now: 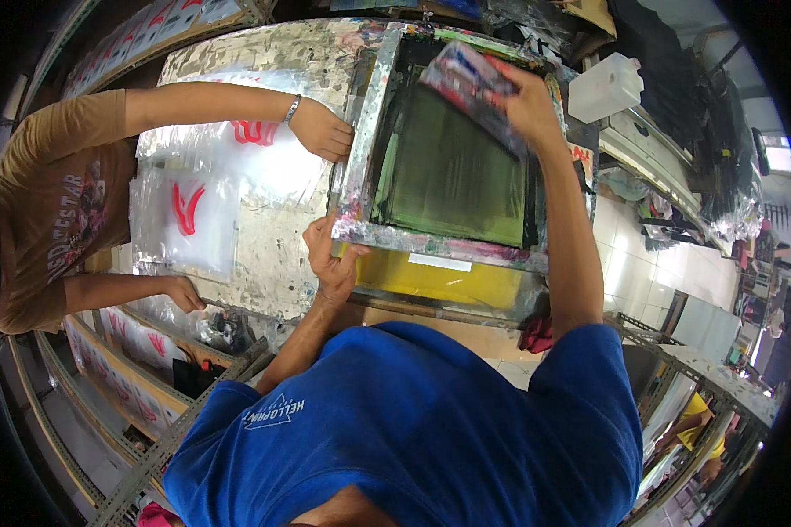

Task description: The person performs silk screen printing on plastic sheets, applying red ink through a screen with a squeegee and setting the printed sheets aside.

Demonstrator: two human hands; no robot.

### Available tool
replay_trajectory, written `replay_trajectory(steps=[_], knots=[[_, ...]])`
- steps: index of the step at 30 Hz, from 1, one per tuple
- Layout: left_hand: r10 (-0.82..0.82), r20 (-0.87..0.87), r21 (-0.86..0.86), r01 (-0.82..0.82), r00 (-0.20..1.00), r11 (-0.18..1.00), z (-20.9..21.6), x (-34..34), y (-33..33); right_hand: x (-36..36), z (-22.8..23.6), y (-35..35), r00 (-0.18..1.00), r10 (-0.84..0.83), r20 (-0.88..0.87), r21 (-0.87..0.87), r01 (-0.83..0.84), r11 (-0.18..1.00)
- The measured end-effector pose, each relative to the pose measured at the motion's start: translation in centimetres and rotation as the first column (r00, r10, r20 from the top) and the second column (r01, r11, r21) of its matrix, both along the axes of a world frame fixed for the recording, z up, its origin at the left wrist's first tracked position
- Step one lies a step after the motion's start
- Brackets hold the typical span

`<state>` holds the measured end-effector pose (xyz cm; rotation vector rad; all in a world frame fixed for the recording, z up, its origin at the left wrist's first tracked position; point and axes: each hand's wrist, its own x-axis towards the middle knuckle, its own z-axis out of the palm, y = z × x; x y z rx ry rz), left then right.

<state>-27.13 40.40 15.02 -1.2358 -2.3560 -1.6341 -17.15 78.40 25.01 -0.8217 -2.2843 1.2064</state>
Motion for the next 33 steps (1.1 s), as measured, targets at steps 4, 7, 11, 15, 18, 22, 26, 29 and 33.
replay_trajectory(steps=[4,7,11,15,18,22,26,29,33], knots=[[-0.004,-0.023,0.118,0.006,1.0,0.993,5.5,-1.0,2.7,5.2,5.7,-9.2,0.995,0.038,0.093,0.133,-0.05,0.99],[0.021,0.029,0.21,-0.027,0.999,0.977,10.1,-1.9,5.5,5.6,11.7,-13.2,0.984,-0.019,0.177,0.466,-0.067,0.882],[-0.183,0.224,0.538,0.036,0.957,0.842,15.5,-2.6,10.3,4.7,16.2,-9.8,0.998,-0.033,-0.059,0.757,0.066,0.65],[-0.118,-0.177,0.374,0.178,0.977,0.91,14.2,-5.9,8.8,3.2,18.1,-2.1,0.994,-0.111,0.009,0.721,0.071,0.689],[-0.023,-0.231,0.162,0.062,0.973,0.985,9.0,-8.1,6.4,2.7,19.1,2.8,0.966,-0.243,0.091,0.8,0.075,0.595],[0.211,-0.336,-0.106,-0.26,0.918,0.96,1.3,-13.4,3.4,2.2,19.7,4.0,0.974,-0.226,-0.012,0.766,0.155,0.624],[0.322,-0.387,-0.374,-0.466,0.864,0.801,-3.3,-17.3,0.8,-2.0,23.0,-7.5,0.971,-0.21,-0.112,0.748,0.222,0.626],[0.378,-0.337,-0.365,-0.489,0.863,0.792,-3.6,-17.8,1.0,-1.6,23.9,-7.4,0.979,-0.181,-0.095,0.64,0.199,0.742],[0.358,-0.24,-0.316,-0.421,0.902,0.85,-4.5,-18.0,0.9,-1.4,23.2,-6.3,0.972,-0.214,-0.1,0.795,0.207,0.57]])
